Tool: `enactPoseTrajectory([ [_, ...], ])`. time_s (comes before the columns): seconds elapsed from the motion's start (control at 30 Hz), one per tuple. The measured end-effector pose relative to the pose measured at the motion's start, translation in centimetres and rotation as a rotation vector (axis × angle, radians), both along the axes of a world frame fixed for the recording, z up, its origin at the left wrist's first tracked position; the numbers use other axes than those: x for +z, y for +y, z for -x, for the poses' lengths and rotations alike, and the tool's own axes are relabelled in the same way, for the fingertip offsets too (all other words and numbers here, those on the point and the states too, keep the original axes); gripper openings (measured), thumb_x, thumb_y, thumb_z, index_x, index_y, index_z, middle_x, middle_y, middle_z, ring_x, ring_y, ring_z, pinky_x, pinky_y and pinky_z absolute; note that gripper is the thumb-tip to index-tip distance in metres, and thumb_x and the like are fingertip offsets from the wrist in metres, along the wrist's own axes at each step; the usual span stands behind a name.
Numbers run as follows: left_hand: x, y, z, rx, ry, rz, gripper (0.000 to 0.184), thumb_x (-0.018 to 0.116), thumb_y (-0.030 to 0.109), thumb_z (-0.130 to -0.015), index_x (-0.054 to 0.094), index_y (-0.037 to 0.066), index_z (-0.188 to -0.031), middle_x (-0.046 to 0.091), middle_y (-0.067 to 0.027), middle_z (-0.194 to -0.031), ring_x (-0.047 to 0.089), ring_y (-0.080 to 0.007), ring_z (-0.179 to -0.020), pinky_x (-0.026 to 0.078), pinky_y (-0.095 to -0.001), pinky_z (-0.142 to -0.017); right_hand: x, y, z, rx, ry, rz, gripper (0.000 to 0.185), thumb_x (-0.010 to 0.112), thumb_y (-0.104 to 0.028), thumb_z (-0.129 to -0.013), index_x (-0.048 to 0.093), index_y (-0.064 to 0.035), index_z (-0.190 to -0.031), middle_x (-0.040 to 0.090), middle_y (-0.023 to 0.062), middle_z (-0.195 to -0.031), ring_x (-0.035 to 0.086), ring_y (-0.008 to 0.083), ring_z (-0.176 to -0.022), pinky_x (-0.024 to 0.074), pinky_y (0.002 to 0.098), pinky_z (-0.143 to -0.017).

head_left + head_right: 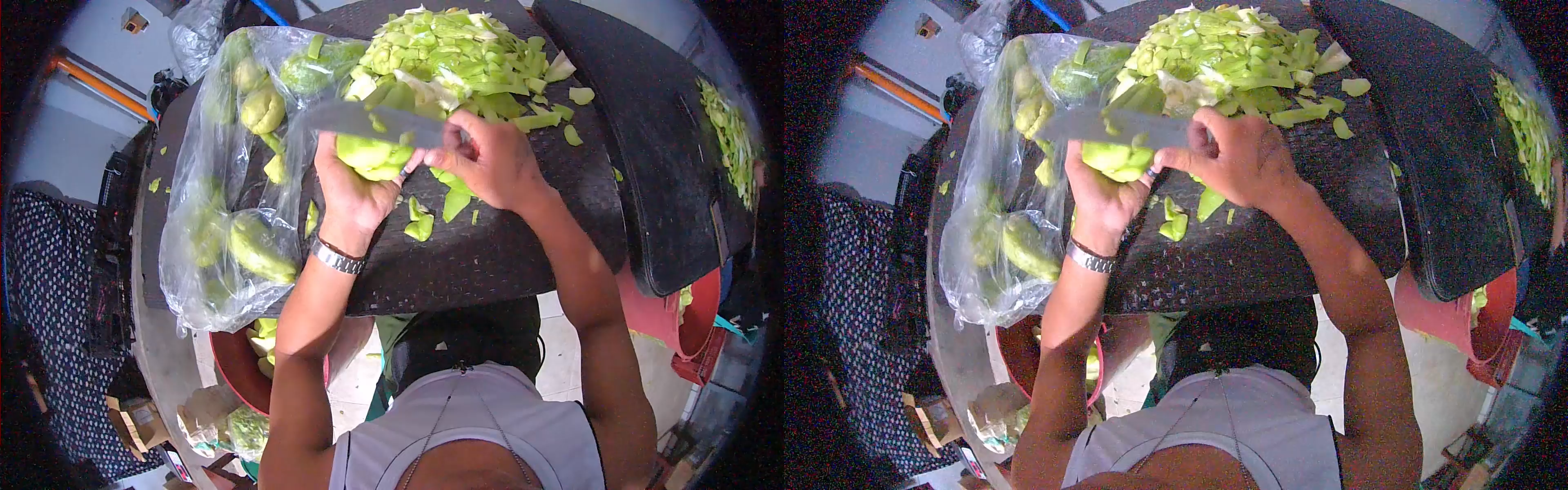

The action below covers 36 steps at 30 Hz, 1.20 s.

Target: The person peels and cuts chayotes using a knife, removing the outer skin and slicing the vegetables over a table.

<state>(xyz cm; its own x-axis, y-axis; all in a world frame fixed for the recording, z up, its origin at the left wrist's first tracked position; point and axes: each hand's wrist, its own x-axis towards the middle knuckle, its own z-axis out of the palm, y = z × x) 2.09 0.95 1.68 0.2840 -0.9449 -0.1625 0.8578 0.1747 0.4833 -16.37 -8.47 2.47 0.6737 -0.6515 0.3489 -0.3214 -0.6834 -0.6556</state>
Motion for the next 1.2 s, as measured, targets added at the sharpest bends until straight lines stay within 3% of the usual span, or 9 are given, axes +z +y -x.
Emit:
enactPoseTrajectory([
  [0.07,-0.9,0.1,-0.5,-0.021,0.04,-0.015,0.057,0.048,0.051,-0.102,0.055,0.008,-0.139,0.065,-0.0118,-0.129,0.064,-0.0327,-0.118,0.053,-0.0534,-0.095,-0.1,0.4,-0.1,0.06,-0.001,0.054,0.042,0.083,-0.039,-0.085,0.062,-0.0032,-0.088,0.06,0.0035,-0.064,0.059,0.0152,-0.054,0.0483,0.0315,-0.055],
  [0.2,-0.7,0.1,-0.5,-0.117,0.008,0.031,0.059,0.054,0.048,-0.099,0.058,0.005,-0.139,0.065,-0.014,-0.135,0.063,-0.0315,-0.121,0.047,-0.0459,-0.107,-0.4,0.7,-0.3,0.133,-0.023,0.14,0.042,0.085,-0.038,-0.082,0.061,-0.0047,-0.088,0.06,0.0024,-0.063,0.06,0.0171,-0.053,0.0487,0.0327,-0.053],
  [0.43,-0.6,0.0,-0.4,-0.109,-0.034,0.009,0.058,0.056,0.049,-0.097,0.059,0.006,-0.137,0.066,-0.0134,-0.134,0.064,-0.0313,-0.118,0.051,-0.0451,-0.102,-0.7,0.5,-0.3,0.128,-0.061,0.249,0.044,0.087,-0.041,-0.079,0.06,-0.0063,-0.083,0.06,0.0021,-0.062,0.061,0.0183,-0.052,0.0489,0.033,-0.052],
  [0.63,-1.4,0.5,-0.8,-0.012,-0.066,-0.073,0.053,0.054,0.049,-0.098,0.059,0.011,-0.135,0.067,-0.0106,-0.129,0.065,-0.0308,-0.115,0.054,-0.0466,-0.096,-1.0,-1.4,-0.1,-0.023,0.11,0.083,0.043,0.087,-0.043,-0.077,0.062,-0.0088,-0.079,0.062,0.0035,-0.062,0.062,0.019,-0.052,0.0497,0.0346,-0.055],
  [0.73,-1.4,-0.2,-0.9,-0.052,-0.017,-0.028,0.048,0.051,0.051,-0.1,0.059,0.015,-0.131,0.067,-0.0097,-0.125,0.067,-0.0339,-0.111,0.058,-0.0572,-0.084,-0.3,-0.5,-0.2,0.049,0.07,0.168,0.059,0.079,-0.067,-0.075,0.059,-0.012,-0.074,0.062,0.0049,-0.06,0.066,0.0289,-0.057,0.0537,0.0434,-0.059],
  [0.83,-1.9,0.7,-1.1,-0.131,0.082,0.101,0.051,0.046,0.049,-0.102,0.058,0.011,-0.132,0.066,-0.0117,-0.126,0.068,-0.0367,-0.105,0.061,-0.0577,-0.072,-0.3,-0.8,-0.1,0.002,0.091,0.056,0.058,0.079,-0.067,-0.076,0.059,-0.0116,-0.075,0.063,0.005,-0.062,0.066,0.0287,-0.057,0.0537,0.0428,-0.06],
  [0.97,-0.6,0.5,-0.9,-0.118,-0.222,0.069,0.054,0.044,0.049,-0.098,0.058,0.008,-0.131,0.068,-0.014,-0.122,0.068,-0.037,-0.105,0.061,-0.0553,-0.071,-1.2,-3.1,0.7,-0.092,0.077,0.036,0.056,0.079,-0.064,-0.077,0.06,-0.0117,-0.074,0.063,0.005,-0.062,0.067,0.0288,-0.059,0.0531,0.0419,-0.06],
  [1.1,-1.0,1.0,-0.3,-0.014,-0.053,0.014,0.057,0.044,0.047,-0.098,0.058,0.004,-0.131,0.068,-0.0189,-0.121,0.071,-0.0402,-0.098,0.062,-0.0533,-0.065,-0.2,-1.3,0.2,-0.011,0.069,0.114,0.057,0.078,-0.065,-0.078,0.063,-0.0101,-0.077,0.063,0.0089,-0.064,0.068,0.0314,-0.062,0.0532,0.0445,-0.062],
  [1.2,-0.9,0.5,-0.8,-0.152,-0.163,0.069,0.062,0.048,0.05,-0.098,0.055,0.001,-0.134,0.066,-0.0218,-0.125,0.07,-0.0434,-0.099,0.063,-0.0531,-0.066,-1.4,-4.1,0.8,-0.142,0.059,0.091,0.062,0.073,-0.07,-0.079,0.066,-0.0089,-0.08,0.065,0.011,-0.066,0.069,0.0334,-0.065,0.0545,0.0459,-0.065],
])
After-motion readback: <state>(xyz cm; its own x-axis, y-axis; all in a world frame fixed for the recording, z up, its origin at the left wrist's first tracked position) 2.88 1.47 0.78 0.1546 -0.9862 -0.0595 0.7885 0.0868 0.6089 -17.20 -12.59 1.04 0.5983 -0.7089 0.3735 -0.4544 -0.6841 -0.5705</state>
